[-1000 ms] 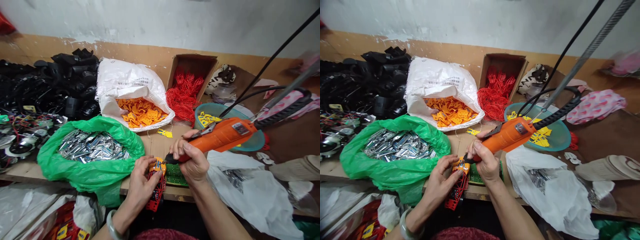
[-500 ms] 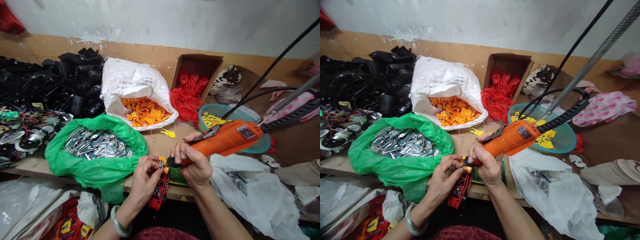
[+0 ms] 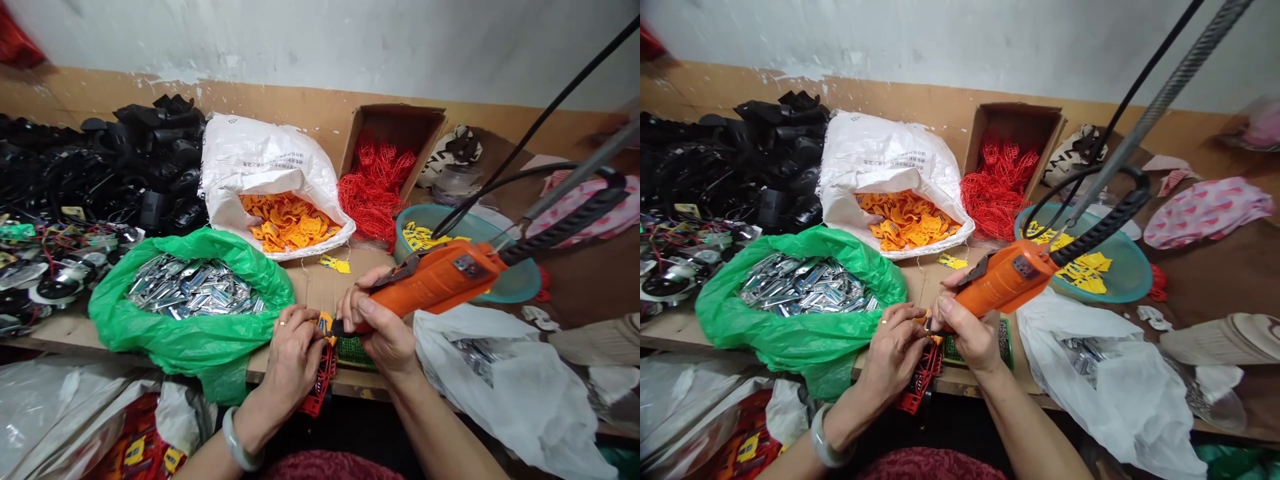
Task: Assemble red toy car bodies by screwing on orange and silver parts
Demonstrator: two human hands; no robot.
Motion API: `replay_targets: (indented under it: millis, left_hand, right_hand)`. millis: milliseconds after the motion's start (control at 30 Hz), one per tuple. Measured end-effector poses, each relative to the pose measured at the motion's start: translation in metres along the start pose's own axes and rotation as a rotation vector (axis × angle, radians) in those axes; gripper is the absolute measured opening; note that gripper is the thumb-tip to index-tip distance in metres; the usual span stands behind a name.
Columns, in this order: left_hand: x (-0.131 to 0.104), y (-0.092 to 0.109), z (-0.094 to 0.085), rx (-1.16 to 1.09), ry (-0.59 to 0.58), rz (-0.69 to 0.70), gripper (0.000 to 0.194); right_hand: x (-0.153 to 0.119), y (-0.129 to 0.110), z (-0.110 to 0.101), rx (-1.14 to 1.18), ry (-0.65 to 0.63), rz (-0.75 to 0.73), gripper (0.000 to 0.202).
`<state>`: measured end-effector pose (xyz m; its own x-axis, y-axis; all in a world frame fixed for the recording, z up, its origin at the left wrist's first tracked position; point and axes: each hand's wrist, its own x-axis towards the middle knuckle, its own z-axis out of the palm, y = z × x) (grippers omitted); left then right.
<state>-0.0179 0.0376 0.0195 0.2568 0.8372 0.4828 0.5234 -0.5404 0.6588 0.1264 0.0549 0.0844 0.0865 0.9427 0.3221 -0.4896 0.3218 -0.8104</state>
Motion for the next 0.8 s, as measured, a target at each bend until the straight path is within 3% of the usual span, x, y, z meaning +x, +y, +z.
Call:
replay_targets:
  millis: [133, 300, 433, 533, 667, 800]
  left_hand:
    - [-0.001, -0.002, -0.001, -0.005, -0.054, -0.039, 0.011]
    - [0.001, -0.018, 0.0, 0.036, -0.154, -0.257, 0.029]
    - [0.008, -0.032, 0.006, 0.093, -0.302, -0.309, 0.03]
    - [0.014, -0.034, 0.008, 0.081, -0.307, -0.349, 0.026]
    - [0.014, -0.026, 0.005, -0.083, -0.262, -0.501, 0.025]
    - [0.007, -0.015, 0.002, -0.457, -0.223, -0.616, 0.031]
  right_hand:
    - [0.0, -0.002, -0.003, -0.005, 0.011, -0.018, 0.02]
    - [0.004, -0.01, -0.009, -0.046, 0.107, -0.09, 0.018]
    - [0.006, -0.013, -0.013, -0.08, 0.15, -0.109, 0.018]
    - [0.006, -0.014, -0.014, -0.081, 0.148, -0.117, 0.018]
    - [0.007, -0.014, -0.015, -0.06, 0.167, -0.121, 0.019]
    - [0.008, -0.014, -0.011, -0.012, 0.161, -0.134, 0.019]
